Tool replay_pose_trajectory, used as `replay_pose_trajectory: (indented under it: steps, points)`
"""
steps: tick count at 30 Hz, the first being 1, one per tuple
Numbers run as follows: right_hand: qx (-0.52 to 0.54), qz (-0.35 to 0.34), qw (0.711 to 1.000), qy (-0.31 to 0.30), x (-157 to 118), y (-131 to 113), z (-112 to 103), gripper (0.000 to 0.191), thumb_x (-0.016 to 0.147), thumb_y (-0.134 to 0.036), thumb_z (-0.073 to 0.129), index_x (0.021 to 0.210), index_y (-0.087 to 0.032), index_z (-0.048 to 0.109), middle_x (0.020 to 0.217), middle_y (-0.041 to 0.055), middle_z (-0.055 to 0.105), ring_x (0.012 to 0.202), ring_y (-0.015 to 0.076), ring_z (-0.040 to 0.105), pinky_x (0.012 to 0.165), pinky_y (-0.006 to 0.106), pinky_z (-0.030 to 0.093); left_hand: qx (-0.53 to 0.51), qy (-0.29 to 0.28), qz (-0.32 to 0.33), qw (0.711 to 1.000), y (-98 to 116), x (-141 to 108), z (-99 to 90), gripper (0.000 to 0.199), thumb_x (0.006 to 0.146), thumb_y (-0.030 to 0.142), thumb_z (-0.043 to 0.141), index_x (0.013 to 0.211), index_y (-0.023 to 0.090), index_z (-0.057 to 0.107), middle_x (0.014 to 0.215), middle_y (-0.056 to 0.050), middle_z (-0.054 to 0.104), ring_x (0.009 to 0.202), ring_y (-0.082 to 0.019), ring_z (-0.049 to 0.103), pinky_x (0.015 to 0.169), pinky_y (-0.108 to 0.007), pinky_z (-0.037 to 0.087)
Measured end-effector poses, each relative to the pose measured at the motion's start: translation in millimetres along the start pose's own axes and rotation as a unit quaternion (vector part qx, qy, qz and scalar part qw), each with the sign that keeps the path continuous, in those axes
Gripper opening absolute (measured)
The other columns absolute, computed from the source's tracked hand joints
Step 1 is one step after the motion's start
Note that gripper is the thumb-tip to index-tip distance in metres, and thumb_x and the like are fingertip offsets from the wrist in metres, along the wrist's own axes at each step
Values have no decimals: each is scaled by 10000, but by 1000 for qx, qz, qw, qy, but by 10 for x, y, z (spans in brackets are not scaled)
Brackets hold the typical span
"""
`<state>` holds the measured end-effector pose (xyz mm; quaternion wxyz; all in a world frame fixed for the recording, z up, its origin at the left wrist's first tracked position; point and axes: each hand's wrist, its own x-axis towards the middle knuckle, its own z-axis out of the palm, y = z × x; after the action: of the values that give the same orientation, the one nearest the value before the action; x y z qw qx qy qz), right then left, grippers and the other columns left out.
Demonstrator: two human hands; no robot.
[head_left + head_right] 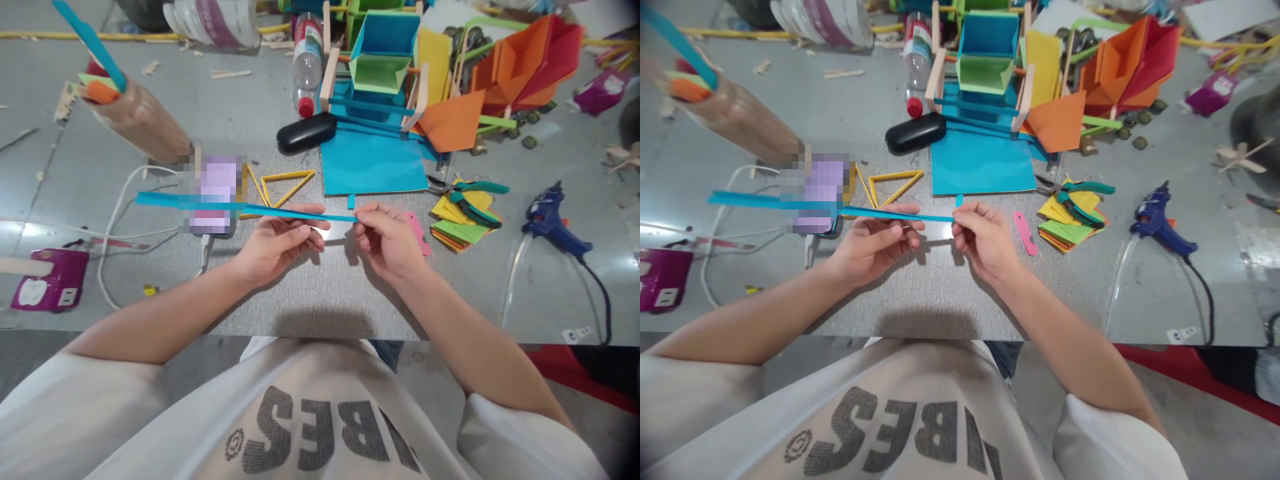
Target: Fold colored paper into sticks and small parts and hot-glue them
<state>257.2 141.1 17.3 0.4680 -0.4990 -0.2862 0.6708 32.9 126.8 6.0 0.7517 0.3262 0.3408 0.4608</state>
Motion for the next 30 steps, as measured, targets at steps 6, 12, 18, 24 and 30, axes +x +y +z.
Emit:
replay_pose_trajectory:
  steps: [6,12,18,24,30]
  points:
    - [-55,71,979,-183,-143,179,139,477,741,-486,1011,878,-216,642,757,32,824,563,143,731,496,222,511,152,63,95,982,-80,-19,2,441,867,544,986,1094,191,849,863,-23,786,755,-125,727,730,-235,620]
    - [-98,42,967,-232,-175,288,158,489,823,-517,983,910,-235,594,776,19,828,648,161,762,607,270,562,176,-8,64,982,-50,-60,42,472,952,647,872,968,182,795,756,-13,721,591,-122,656,567,-246,555]
    - [-296,-110,935,-160,-277,80,79,232,997,-412,812,899,-234,698,859,20,813,752,160,736,704,306,570,157,-33,21,987,-31,-28,-21,452,908,585,933,906,163,772,791,-35,746,661,-131,687,627,-238,598]
    - [-510,-270,817,-5,-685,-727,-513,174,1045,-353,749,900,-263,784,877,30,806,795,193,724,717,327,535,72,-53,-87,992,-35,-69,-16,378,895,449,975,918,145,752,687,-12,699,541,-100,621,527,-195,507]
    - [-618,-168,640,425,-544,-1150,-2189,376,825,28,728,1116,-182,839,968,147,839,778,221,722,786,393,521,-17,-54,-125,991,-59,-77,23,357,908,405,965,905,128,741,630,22,602,515,-96,578,533,-207,483]
